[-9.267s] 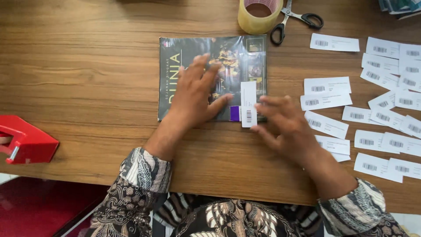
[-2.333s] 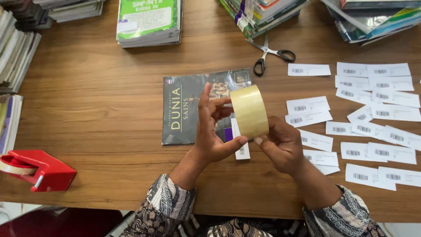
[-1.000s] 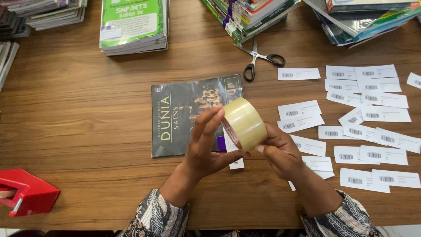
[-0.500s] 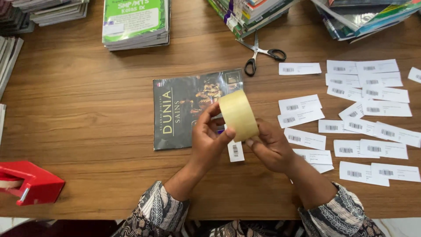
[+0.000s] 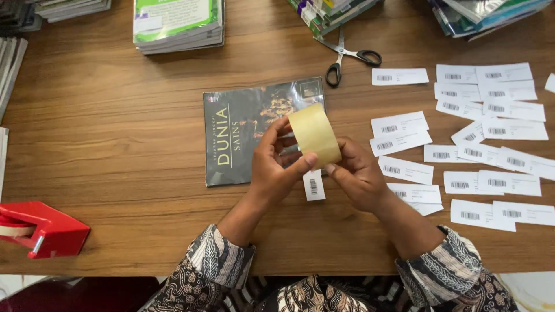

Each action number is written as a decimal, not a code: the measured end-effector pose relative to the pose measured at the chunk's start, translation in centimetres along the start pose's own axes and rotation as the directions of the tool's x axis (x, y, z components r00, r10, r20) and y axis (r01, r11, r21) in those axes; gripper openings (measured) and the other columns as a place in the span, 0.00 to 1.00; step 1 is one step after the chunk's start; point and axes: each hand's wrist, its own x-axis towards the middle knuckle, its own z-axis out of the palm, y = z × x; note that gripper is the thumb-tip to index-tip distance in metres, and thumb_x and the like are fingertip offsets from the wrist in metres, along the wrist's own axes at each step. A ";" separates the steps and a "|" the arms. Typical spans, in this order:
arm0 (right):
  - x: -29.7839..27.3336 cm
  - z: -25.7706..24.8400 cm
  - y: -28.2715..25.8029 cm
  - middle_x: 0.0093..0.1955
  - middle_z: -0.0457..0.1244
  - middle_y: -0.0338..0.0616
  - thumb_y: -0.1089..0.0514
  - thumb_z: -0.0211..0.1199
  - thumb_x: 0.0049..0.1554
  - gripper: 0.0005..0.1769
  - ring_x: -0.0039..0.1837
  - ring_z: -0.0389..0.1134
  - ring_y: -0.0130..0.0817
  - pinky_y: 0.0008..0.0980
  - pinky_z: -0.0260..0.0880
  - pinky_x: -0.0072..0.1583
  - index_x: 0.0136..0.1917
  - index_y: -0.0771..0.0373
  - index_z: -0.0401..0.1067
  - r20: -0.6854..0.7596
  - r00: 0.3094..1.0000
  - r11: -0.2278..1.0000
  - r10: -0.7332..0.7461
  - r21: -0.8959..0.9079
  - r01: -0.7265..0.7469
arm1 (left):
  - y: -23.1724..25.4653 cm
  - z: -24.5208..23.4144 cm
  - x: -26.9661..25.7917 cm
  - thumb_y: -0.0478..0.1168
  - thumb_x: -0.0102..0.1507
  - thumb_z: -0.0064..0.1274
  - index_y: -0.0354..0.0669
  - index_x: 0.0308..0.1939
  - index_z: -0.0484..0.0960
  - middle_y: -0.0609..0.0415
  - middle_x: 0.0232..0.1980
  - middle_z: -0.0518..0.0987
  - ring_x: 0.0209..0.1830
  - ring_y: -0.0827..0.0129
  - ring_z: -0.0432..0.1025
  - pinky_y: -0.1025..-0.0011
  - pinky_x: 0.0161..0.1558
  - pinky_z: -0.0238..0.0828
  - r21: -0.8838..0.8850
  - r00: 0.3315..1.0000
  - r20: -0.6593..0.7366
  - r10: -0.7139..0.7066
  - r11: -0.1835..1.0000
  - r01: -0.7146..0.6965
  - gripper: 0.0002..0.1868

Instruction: The person places a book titled 'DUNIA SAINS' on a wooden table and selects a barcode sticker from a pile. They position the sticker on the book's cover, then use a roll of clear tape to secure it. Finally, they use scissors to trim the excess tape.

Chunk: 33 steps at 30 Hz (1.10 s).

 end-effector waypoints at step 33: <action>1.0 -0.5 1.0 0.48 0.67 0.53 0.68 0.58 0.59 0.12 0.51 0.67 0.37 0.45 0.69 0.59 0.56 0.74 0.72 0.008 0.994 0.973 -0.109 -0.202 0.108 | -2.1 -0.8 2.5 0.65 0.67 0.48 0.38 0.58 0.77 0.34 0.43 0.81 0.39 0.48 0.82 0.50 0.42 0.84 -0.083 0.934 0.114 -0.340 0.933 0.350 0.34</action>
